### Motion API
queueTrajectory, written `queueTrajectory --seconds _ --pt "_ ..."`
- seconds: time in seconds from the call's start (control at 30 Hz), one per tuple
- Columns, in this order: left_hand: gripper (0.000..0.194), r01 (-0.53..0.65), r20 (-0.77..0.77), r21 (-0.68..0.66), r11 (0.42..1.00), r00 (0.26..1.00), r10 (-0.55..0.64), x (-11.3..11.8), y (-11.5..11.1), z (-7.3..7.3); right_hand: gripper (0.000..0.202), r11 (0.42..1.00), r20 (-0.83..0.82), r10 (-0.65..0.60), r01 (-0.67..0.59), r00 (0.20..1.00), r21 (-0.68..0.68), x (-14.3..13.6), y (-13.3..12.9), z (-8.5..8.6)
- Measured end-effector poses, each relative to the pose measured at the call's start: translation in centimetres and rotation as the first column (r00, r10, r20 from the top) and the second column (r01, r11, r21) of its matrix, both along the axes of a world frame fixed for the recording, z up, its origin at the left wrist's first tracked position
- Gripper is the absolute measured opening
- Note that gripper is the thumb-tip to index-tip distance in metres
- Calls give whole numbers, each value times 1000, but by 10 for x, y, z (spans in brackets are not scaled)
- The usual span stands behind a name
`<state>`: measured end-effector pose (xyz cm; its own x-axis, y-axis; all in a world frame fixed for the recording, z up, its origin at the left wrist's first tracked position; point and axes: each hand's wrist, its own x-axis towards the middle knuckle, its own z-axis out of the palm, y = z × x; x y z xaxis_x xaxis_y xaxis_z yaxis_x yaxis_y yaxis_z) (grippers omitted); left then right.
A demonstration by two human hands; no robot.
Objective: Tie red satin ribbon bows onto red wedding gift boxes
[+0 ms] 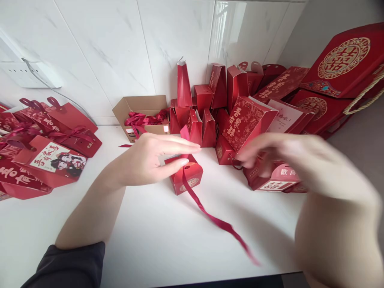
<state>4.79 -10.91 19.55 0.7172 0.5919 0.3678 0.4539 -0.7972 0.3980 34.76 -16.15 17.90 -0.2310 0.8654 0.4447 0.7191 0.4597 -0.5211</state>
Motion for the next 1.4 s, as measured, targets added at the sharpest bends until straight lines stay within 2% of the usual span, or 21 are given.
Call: queueTrajectory --seconds 0.07,0.1,0.17,0.2,0.23,0.3,0.37,0.43,0.5,0.57,0.63,0.73,0.87,1.07,1.2,1.4 --pt "34 77 -5 23 997 997 -77 4 -1 -4 36 966 -166 148 -178 975 -189 -26 16 -16" --pt "37 98 -3 40 994 995 -98 5 -2 -5 38 911 -310 227 -314 923 -266 -40 25 -25" --pt "45 107 -8 57 993 994 -107 6 0 -8 37 760 -606 328 -584 725 -287 -67 38 -46" --pt "51 107 -21 50 993 994 -106 6 1 -10 36 720 -699 324 -646 638 -255 -78 42 -56" --pt "57 112 -42 34 993 993 -111 6 2 -11 34 708 -761 299 -669 575 -227 -87 45 -65" --pt "64 143 -87 -11 990 986 -144 6 6 -14 33 726 -836 247 -665 489 -174 -97 46 -77" --pt "64 178 -68 -31 984 981 -179 6 10 -16 33 744 -864 211 -649 457 -161 -98 45 -82" --pt "62 154 -12 -44 987 988 -155 5 15 -18 33 731 -856 205 -656 474 -189 -94 46 -81" --pt "63 98 -17 -74 992 995 -100 3 20 -18 32 724 -827 208 -651 522 -228 -89 46 -77" --pt "58 53 -128 -101 993 990 -66 1 25 -19 28 736 -783 203 -619 587 -273 -84 45 -72" --pt "44 17 -231 -96 995 972 -39 -1 29 -19 24 731 -730 206 -599 651 -328 -82 43 -66" --pt "24 -46 -283 -76 996 959 22 -3 34 -21 29 659 -658 246 -620 712 -425 -78 37 -61" --pt "25 -48 -383 -103 994 924 5 -3 40 -26 39 582 -585 287 -623 759 -522 -73 33 -55" --pt "24 -66 -459 -166 984 888 -18 -2 47 -32 37 428 -570 313 -649 760 -629 -74 33 -53" --pt "24 -51 -465 -164 985 885 -32 -2 50 -34 38 403 -637 274 -688 720 -604 -75 35 -55" --pt "30 -16 -456 -180 983 887 -69 -2 51 -35 43 378 -675 229 -703 701 -602 -75 37 -57"
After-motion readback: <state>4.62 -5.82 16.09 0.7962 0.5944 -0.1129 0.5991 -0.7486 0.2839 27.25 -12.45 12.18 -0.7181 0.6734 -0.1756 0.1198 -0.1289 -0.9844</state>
